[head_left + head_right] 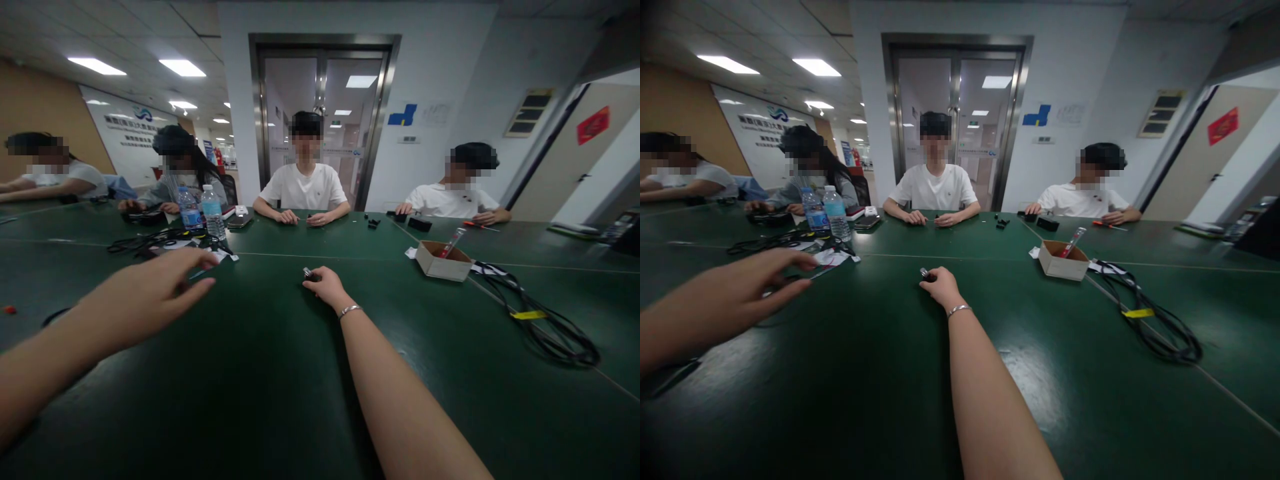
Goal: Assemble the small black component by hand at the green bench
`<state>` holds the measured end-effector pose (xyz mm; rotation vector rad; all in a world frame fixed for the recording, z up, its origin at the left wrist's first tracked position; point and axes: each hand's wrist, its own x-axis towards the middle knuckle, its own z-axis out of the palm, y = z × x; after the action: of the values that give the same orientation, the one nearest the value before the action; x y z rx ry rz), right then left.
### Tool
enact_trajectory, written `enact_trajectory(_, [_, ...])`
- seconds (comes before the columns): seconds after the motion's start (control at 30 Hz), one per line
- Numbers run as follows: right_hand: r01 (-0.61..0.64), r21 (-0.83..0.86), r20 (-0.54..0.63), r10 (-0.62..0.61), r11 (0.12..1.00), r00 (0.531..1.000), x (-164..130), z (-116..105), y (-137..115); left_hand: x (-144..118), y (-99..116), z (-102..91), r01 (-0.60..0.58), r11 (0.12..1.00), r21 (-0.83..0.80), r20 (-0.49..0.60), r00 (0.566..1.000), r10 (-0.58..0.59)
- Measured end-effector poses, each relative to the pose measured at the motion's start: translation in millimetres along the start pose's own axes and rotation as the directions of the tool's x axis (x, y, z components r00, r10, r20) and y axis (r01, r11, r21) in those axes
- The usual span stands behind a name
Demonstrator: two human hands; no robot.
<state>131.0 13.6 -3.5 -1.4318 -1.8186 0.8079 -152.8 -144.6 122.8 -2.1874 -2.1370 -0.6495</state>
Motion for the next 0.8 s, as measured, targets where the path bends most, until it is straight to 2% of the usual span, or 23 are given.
enact_trajectory(0.03, [0.015,-0.007,-0.006,-0.015,1.0,1.0,0.4,0.3,1.0,16.9,12.1,12.0,-0.065,0.998,-0.019,0.064,0.996,0.066])
enact_trajectory(0.1, [0.044,-0.022,-0.027,-0.044,0.999,0.999,2.1,1.5,3.6,54.8,37.8,48.3,-0.155,0.98,-0.122,0.144,0.974,0.172])
enact_trajectory(0.17, [0.059,-0.043,-0.044,-0.061,0.997,0.997,4.7,3.0,6.1,88.9,60.8,92.7,-0.154,0.964,-0.216,0.116,0.976,0.182])
enact_trajectory(0.2, [0.063,-0.056,-0.048,-0.065,0.996,0.997,6.1,3.8,7.1,102.0,70.3,114.3,-0.135,0.954,-0.268,0.092,0.982,0.165])
enact_trajectory(0.27, [0.063,-0.08,-0.049,-0.067,0.995,0.997,8.6,4.8,8.2,118.0,84.8,151.1,-0.014,0.919,-0.395,0.046,0.998,0.035])
enact_trajectory(0.37, [0.057,-0.101,-0.04,-0.061,0.993,0.997,10.7,4.9,7.0,121.2,95.7,184.6,0.143,0.824,-0.548,0.065,0.99,-0.128])
enact_trajectory(0.43, [0.053,-0.102,-0.033,-0.057,0.993,0.998,10.9,4.5,4.7,116.7,96.5,194.5,0.16,0.805,-0.572,0.067,0.987,-0.149])
enact_trajectory(0.6, [0.008,-0.026,0.015,-0.008,1.0,1.0,8.9,3.8,-0.8,109.1,91.0,200.1,0.085,0.794,-0.601,0.056,0.996,-0.064])
enact_trajectory(0.8, [0.042,-0.109,-0.061,-0.049,0.993,0.997,7.0,3.8,-1.3,103.4,98.9,197.5,0.003,0.756,-0.654,-0.023,0.999,-0.024])
